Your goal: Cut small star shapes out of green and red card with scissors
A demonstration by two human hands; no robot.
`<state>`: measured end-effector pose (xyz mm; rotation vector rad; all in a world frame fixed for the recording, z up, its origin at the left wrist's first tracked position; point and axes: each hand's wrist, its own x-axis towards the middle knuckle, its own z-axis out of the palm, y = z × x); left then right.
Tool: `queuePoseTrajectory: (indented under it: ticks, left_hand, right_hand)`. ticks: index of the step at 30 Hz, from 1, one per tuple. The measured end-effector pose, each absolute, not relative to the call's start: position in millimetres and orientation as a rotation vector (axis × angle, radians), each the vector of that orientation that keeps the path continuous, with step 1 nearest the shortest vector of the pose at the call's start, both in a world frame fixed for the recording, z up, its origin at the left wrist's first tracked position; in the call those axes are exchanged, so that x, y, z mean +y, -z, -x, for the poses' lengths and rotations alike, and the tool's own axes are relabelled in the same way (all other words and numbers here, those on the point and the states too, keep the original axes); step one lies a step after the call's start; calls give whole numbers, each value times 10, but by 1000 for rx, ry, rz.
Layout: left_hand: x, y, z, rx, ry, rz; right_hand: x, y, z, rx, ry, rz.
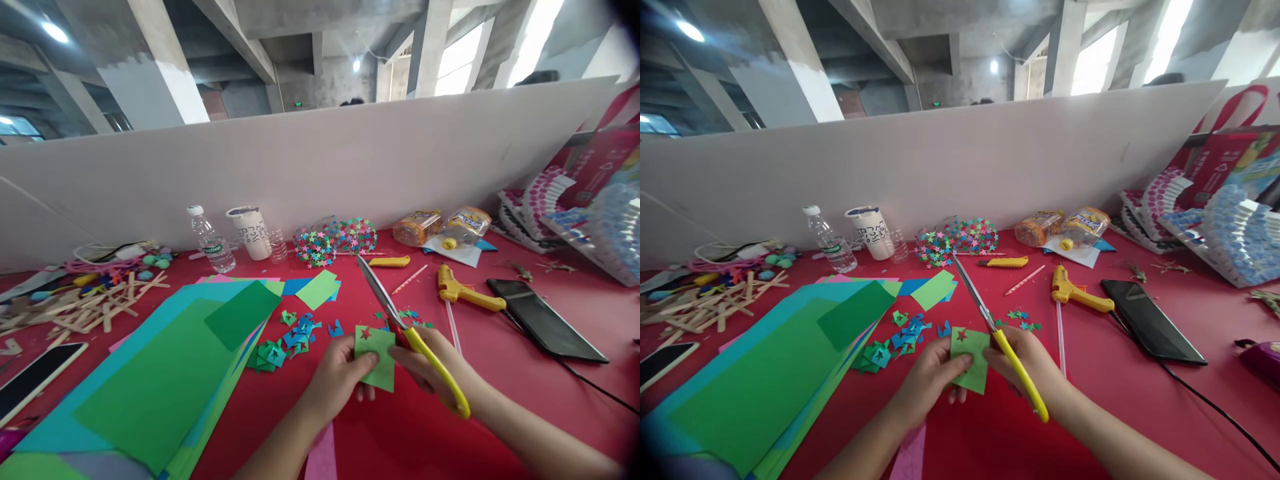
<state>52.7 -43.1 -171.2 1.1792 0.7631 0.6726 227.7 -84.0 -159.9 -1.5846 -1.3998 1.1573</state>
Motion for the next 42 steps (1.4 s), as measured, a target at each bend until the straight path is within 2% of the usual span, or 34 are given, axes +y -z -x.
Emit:
queuePoseTrajectory:
  ticks: [15,25,42]
  left_hand:
    - [-225,1615,-389,963,-1206,-852]
    - [-160,1619,-322,1002,-1220,-835]
    - [-83,1507,-127,932,-1075,-1194]
  right_hand:
    - [-945,1552,-2583,-1958,-1218,1488]
    - [-991,1487,-2611,-1960,-1047,1614]
    - [-1085,1544,-2613,-1971,-1098,1579]
